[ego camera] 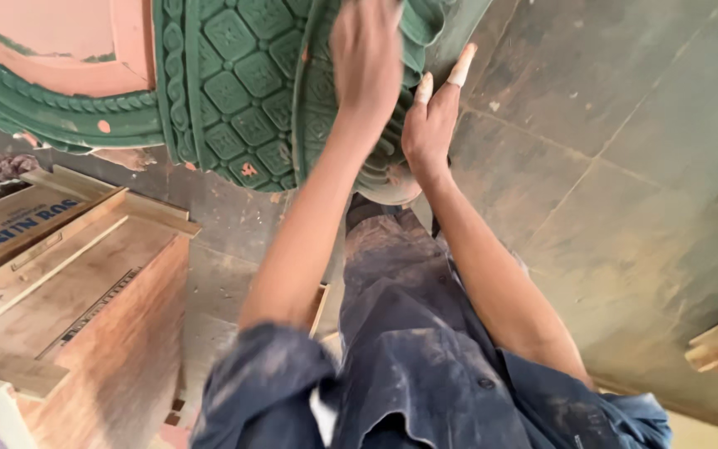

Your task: The person sands the curved edge of a large green and pink decorative wooden piece using a sanding block. They hold the piece with one hand and sand with the other, moving along the edge repeatedly.

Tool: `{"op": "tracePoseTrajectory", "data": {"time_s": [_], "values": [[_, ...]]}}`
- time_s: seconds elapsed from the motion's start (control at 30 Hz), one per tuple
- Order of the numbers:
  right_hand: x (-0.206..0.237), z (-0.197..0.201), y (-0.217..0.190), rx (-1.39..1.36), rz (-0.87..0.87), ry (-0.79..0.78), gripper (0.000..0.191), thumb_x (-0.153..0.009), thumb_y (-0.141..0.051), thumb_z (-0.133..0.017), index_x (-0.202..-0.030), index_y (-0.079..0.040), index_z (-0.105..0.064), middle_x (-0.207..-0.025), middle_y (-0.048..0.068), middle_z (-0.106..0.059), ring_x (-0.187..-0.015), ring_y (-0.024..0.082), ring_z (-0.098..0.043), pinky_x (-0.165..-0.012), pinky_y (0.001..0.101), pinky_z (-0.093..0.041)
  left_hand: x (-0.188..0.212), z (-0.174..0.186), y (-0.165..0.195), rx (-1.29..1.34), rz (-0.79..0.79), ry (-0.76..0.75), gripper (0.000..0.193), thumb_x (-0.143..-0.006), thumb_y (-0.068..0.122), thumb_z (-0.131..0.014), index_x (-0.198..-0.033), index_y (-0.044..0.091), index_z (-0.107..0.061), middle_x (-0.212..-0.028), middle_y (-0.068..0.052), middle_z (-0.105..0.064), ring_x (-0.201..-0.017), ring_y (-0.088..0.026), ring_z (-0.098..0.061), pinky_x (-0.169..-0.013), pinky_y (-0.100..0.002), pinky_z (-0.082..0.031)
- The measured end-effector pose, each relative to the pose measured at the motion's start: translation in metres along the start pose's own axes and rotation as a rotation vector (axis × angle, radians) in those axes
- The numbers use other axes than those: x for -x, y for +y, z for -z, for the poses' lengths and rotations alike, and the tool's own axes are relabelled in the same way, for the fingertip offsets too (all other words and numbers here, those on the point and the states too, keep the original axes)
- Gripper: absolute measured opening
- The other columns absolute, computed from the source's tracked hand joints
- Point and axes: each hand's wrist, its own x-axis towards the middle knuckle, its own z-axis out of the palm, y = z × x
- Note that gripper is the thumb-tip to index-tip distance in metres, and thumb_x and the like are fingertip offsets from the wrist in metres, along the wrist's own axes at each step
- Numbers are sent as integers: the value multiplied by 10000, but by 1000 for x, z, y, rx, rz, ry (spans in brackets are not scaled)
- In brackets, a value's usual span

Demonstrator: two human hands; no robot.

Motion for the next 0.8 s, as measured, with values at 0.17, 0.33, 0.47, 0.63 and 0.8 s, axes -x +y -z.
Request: {"op": "tracePoseTrajectory", "data": {"time_s": [0.17,0.33,0.47,0.63,0.8], "values": [[-2,-1,-11,10,-38,11,644,-1154,-115,-436,-1670,9,-71,-1726,292,-223,-1602,424,-293,-1314,422,-264,150,79,13,-259,255,-244,578,-1061,208,-636,-1517,-86,-438,-1278,-161,-553,-1116,-353,-538,-993,-473,-452],[-4,0,-25,-44,-20,18,642,-1145,-84,-443,-1665,23,-81,-1722,308,-205,-1602,441,-269,-1309,431,-247,221,84,25,-108,473,-129,548,-1055,175,-583,-1486,-125,-424,-1283,-214,-539,-1138,-386,-501,-1029,-507,-411],[-4,1,-33,-76,-12,24,646,-1133,-84,-447,-1656,26,-83,-1707,305,-242,-1574,427,-316,-1290,417,-267,235,77,25,80,598,-12,502,-1083,140,-536,-1504,-113,-432,-1272,-235,-559,-1153,-401,-512,-1035,-501,-421],[-5,-3,-41,-106,-39,34,664,-1107,-100,-449,-1642,30,-77,-1672,303,-307,-1523,400,-394,-1254,386,-292,247,87,39,568,933,103,432,-1091,141,-484,-1478,-49,-510,-1165,-152,-645,-983,-248,-647,-862,-379,-540],[-17,18,-46,-168,-21,-154,716,-1095,-117,-506,-1620,40,-45,-1661,312,-265,-1527,411,-349,-1253,401,-264,256,98,58,1033,1120,225,525,-987,135,-646,-1466,-24,-500,-1137,-92,-656,-911,-120,-617,-779,-280,-537]]}}
